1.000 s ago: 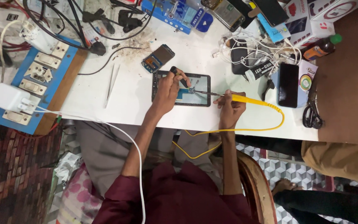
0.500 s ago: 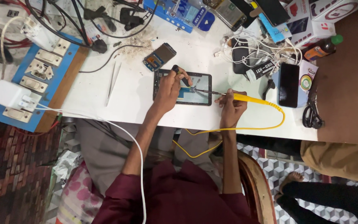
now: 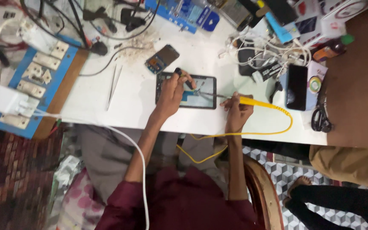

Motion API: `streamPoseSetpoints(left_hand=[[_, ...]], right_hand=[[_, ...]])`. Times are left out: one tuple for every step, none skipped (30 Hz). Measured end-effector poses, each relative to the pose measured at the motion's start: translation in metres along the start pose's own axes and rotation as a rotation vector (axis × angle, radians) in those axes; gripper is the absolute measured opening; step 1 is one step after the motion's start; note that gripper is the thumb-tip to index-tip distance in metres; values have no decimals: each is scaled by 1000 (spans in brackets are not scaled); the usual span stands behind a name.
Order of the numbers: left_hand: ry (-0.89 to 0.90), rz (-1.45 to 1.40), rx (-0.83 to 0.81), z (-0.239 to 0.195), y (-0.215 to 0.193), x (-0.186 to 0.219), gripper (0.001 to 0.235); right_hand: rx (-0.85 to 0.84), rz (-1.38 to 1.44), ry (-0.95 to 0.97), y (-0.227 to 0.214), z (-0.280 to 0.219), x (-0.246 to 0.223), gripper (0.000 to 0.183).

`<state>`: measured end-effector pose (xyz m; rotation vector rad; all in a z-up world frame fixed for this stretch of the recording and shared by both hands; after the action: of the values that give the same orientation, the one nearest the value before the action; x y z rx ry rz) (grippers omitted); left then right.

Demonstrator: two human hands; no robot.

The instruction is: The person uses a soldering iron and solder wire to work on a small circuit board placed on a tablet screen. They repeatedly apply heat and solder to specific points on the board while holding it steady with their left hand.

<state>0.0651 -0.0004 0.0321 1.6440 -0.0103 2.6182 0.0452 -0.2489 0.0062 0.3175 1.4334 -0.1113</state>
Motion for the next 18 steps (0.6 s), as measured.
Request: streamPoseSetpoints(left_hand=[[27,4,-2,0,-1,3,19],[52,9,-3,-2,-1,7,20],[23,16,-2,-2,1,6,21],[-7,27,0,-2,1,5,23],[-36,38,1,-2,0,3,25],[-39,25,12,-2,0,3,25],[-43,12,22,-2,0,2,25],[-47,-3,31,-2,1,1,25],[-51,-9,30,-2,1,-1,26],[-56,-14,29,-1,1,-2,28],[-61,-20,29,0,2,-3,29],[-48,-34,44,-2,0,-2,30],[-36,-48,59,-2,-1,-2,32],[-24,-64,74,-1,-1,-2,34],[-22,-69,75,1,-1,-2,34],[-23,-73,79,1,-1,-3,35],[-24,-77,82,1,-1,-3,35],[-19,-66,80,1,-1,-3,36]], right_hand=[[-4,-11,-15,0,1,-1,17],[-10,-22,-29,0,-1,-3,15],[-15,-34,-43,0,-2,-5,14],[-11,-25,-36,1,-2,-5,13],[-6,-17,-29,2,-2,-5,13],[-2,-12,-17,2,-3,-6,13],[-10,-13,-20,3,-4,-7,14],[-15,-14,-24,3,-5,-8,14],[-21,-16,-27,3,-5,-9,15],[-22,-16,-29,3,-4,-10,14],[-24,-17,-31,3,-3,-11,14],[-25,-17,-29,4,-5,-10,13],[-17,-26,-22,4,-7,-8,13],[-6,-37,-15,3,-5,-7,13],[5,-47,-8,1,-4,-6,13],[6,-38,-5,0,-4,-5,13],[7,-28,-2,-1,-4,-3,13],[8,-15,2,-1,-4,-2,13]])
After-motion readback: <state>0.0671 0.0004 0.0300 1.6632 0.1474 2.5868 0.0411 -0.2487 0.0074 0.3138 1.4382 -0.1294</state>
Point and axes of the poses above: each hand's wrist, its own z-axis towards the middle knuckle, its own y-axis out of the palm, x = y × z, the point moved 7 cm from there along z, towards the middle knuckle, and after that the axes turned 6 degrees about y, right-handed, at the moved point
